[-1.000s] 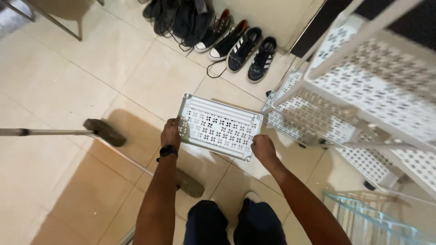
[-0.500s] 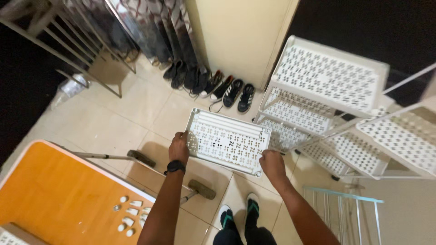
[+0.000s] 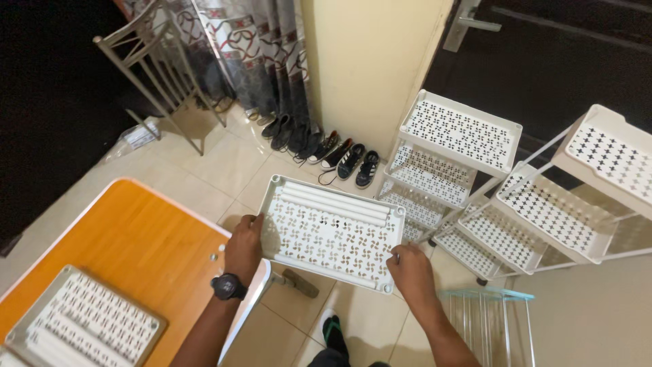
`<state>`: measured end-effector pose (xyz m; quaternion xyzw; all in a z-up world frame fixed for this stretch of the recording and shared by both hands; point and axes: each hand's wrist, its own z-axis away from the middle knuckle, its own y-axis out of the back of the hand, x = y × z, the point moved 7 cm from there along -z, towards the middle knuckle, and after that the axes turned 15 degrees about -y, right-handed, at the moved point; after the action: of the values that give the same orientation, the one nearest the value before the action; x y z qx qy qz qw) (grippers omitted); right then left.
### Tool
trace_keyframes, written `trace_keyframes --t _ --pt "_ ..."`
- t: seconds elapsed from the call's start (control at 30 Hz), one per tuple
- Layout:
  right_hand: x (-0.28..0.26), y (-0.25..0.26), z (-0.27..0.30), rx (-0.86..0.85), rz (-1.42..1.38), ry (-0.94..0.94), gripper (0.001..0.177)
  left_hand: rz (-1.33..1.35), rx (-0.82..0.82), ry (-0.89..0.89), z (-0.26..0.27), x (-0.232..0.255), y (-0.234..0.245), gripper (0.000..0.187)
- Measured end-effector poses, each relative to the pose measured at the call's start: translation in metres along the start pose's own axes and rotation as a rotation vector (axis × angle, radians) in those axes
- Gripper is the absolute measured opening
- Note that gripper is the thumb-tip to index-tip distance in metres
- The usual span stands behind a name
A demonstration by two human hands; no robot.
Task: The person assembles a modular shoe rack by placing white plastic trays on a table, inserting white PVC pipes into the trays, and attaching black feet to the corners. The person then lifts the assembled unit and places it on the floor next to another similar rack.
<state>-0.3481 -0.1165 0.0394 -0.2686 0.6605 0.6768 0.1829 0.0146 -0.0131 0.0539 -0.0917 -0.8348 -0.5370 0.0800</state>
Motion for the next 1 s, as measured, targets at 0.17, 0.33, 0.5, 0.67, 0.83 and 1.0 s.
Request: trace_keyframes --t 0.17,0.33,0.5,0.67,0.83,1.0 --pt "-0.025 0.020 0.061 -0.047 -0.026 0.117 0.009 -0.067 -0.066 0.092 0.066 0.022 0.061 0.048" --pt "-0.043 0.028 0.119 -0.045 -0.035 0.265 0.011 -0.098 -0.057 0.167 0.143 0.047 0.111 0.052" --pt "-0.062 0.015 0.176 -0.100 -0.013 0.343 0.010 -0.121 -0.052 0.281 0.226 0.054 0.147 0.047" --pt "-0.090 -0.010 0.234 -0.240 -0.020 0.356 0.010 -0.145 -0.007 0.371 0.306 0.049 0.191 0.048" --pt "-0.126 -0.040 0.298 -0.341 -0.058 0.436 0.010 -0.238 0.091 0.397 0.389 0.037 0.236 0.048" --pt "-0.170 -0.075 0.367 -0.398 -0.080 0.585 0.010 -0.211 0.069 0.525 0.476 0.004 0.268 0.052"
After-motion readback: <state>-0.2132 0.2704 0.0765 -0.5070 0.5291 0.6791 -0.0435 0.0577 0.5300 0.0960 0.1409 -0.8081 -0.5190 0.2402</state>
